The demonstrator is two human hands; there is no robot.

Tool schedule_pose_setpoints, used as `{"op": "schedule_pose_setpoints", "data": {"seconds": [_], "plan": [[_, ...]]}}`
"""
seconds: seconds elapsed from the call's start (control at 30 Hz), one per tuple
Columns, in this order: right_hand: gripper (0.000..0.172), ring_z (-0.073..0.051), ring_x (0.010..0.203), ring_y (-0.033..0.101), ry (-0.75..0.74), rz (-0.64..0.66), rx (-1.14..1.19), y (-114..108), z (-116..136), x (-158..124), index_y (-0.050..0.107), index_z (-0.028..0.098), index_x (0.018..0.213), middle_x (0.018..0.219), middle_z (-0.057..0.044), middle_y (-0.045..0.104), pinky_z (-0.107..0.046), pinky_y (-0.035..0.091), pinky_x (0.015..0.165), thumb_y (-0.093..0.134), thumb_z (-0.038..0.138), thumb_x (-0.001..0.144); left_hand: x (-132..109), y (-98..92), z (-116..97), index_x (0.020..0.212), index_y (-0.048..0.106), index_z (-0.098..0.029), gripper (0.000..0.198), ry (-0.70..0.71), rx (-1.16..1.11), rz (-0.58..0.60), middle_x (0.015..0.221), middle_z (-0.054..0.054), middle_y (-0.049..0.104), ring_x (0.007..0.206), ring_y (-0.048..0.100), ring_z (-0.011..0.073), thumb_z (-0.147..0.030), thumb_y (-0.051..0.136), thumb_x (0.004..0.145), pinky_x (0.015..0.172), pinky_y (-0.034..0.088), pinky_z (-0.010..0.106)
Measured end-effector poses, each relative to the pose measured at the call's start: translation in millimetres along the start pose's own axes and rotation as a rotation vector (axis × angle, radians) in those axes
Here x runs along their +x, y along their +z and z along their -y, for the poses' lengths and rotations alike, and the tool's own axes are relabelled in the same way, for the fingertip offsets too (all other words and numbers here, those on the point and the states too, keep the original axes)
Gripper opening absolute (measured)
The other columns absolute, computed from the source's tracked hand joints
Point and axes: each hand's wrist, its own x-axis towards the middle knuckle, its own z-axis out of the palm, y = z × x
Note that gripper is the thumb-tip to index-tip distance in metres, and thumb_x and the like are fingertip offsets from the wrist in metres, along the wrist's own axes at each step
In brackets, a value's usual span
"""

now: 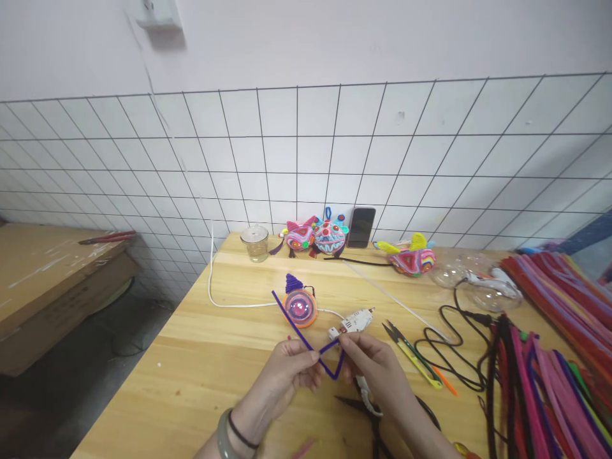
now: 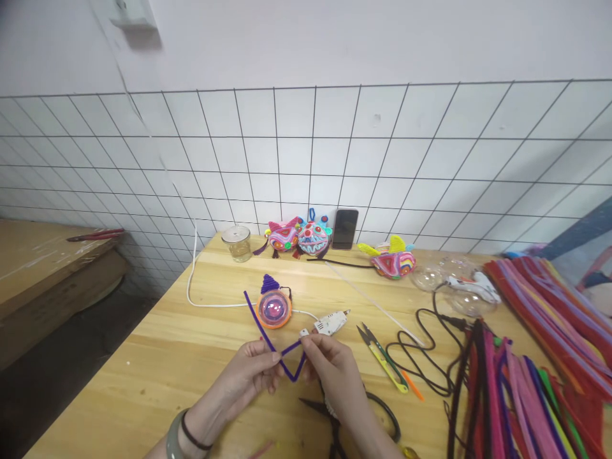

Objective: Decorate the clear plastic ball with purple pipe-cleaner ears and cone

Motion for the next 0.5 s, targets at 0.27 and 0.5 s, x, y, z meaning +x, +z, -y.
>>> {"op": "schedule_pose_setpoints", "data": {"seconds": [0.27,0.5], "plan": [[0.037,-0.010,0.040,0.053,0.025,0.017,0.018,2.8,2.5,-1.1,0.064,0.015,0.068,0.045,0.002,0.059,-0.020,0.040,0.044,0.068,0.052,0.067,-1.6,-0.2,0.0,0.068,0.068,-0.009,0.022,0.009,0.003,0.068,0.056,0.005,0.065,0.043,0.055,0.0091,-0.028,0.076,0.061,0.043,0.042,0.019],[0.035,-0.009,0.038,0.052,0.029,-0.007,0.039,3.8,3.6,-0.7,0.062,0.015,0.064,0.044,0.003,0.058,-0.018,0.040,0.042,0.071,0.048,0.065,-1.9,0.5,-2.1,0.073,0.070,-0.009,0.023,0.005,0.014,0.059,0.058,0.005,0.066,0.045,0.056,0.0090,-0.027,0.077,0.060,0.045,0.041,0.018]]}}
